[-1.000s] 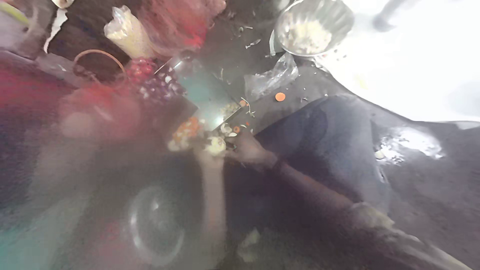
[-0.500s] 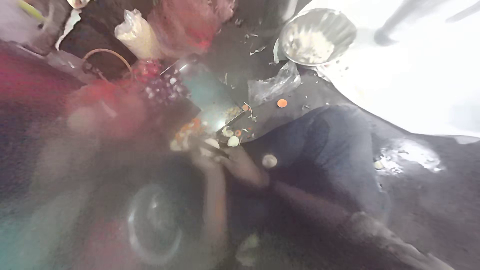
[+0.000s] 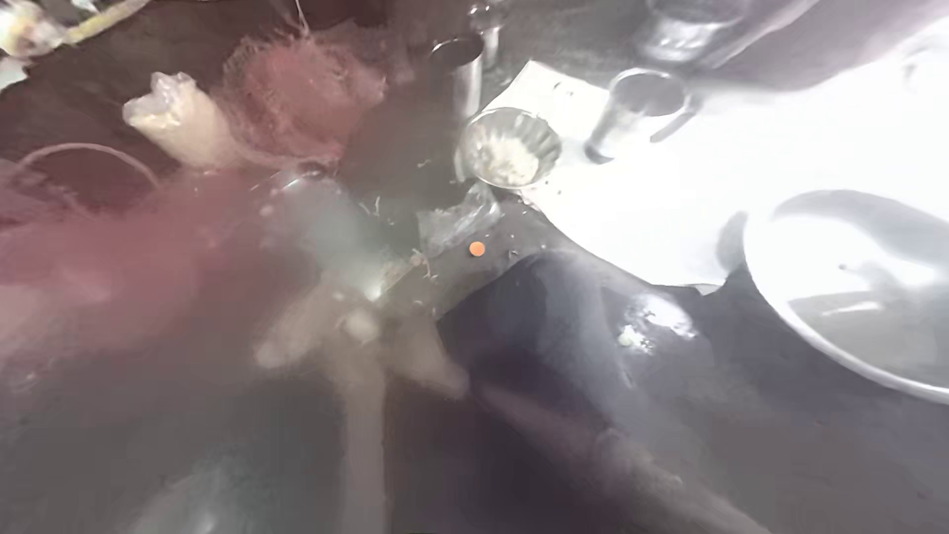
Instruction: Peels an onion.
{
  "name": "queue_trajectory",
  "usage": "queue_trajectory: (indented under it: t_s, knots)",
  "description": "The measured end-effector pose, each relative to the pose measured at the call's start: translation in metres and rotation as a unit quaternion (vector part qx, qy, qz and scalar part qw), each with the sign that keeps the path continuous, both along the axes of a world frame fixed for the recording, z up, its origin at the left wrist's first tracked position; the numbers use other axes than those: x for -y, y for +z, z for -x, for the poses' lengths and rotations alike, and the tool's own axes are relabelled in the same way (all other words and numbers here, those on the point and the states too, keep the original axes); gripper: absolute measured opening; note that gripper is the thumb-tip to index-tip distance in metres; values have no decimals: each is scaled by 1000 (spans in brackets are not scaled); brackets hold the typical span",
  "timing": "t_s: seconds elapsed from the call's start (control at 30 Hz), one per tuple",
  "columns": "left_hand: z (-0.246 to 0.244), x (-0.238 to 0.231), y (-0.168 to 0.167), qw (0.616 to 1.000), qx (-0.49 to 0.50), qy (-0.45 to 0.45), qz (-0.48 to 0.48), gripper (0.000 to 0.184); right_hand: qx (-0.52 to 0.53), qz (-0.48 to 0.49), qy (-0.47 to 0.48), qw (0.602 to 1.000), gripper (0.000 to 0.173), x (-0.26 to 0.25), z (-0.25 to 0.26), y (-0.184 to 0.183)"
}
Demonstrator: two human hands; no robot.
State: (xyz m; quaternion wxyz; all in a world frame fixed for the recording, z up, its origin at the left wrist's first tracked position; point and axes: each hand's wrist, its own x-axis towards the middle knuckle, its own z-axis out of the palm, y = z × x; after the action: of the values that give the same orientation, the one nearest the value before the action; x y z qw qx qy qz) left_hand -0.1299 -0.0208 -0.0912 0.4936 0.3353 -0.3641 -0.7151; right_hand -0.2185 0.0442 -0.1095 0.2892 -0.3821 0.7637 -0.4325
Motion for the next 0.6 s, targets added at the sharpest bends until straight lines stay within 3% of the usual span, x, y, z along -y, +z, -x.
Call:
queue_trajectory:
  t_s: [0.07,0.17,0.23,0.33,0.43,0.5,0.57,0.6]
  knots:
    - [2,-7,-4,999,36,-31,22,41,38,7,-19,999,68,2,6,0]
    - [-6,-4,-18,975,138,-129,120,89,93,60,-15,994,59,0,15,-1]
    - [-2,-1,-13,955,199,-129,176,99,132,95,-21,987,48,-3,21,-2]
    - [1,-2,-3,975,134,-95,153,91,286,165,-40,943,36,0,26,-7]
    - [3,-2,-4,991,30,-86,94,65,480,149,16,864,37,-4,24,1]
    - [6,-9,-6,998,43,-47,31,45,528,119,44,840,33,-8,10,8]
    - [4,-10,-6,1000,14,-14,-16,41,486,91,39,869,32,-6,-1,9]
    - [3,-7,-6,999,-9,0,-36,40,410,69,45,908,31,-3,-2,7]
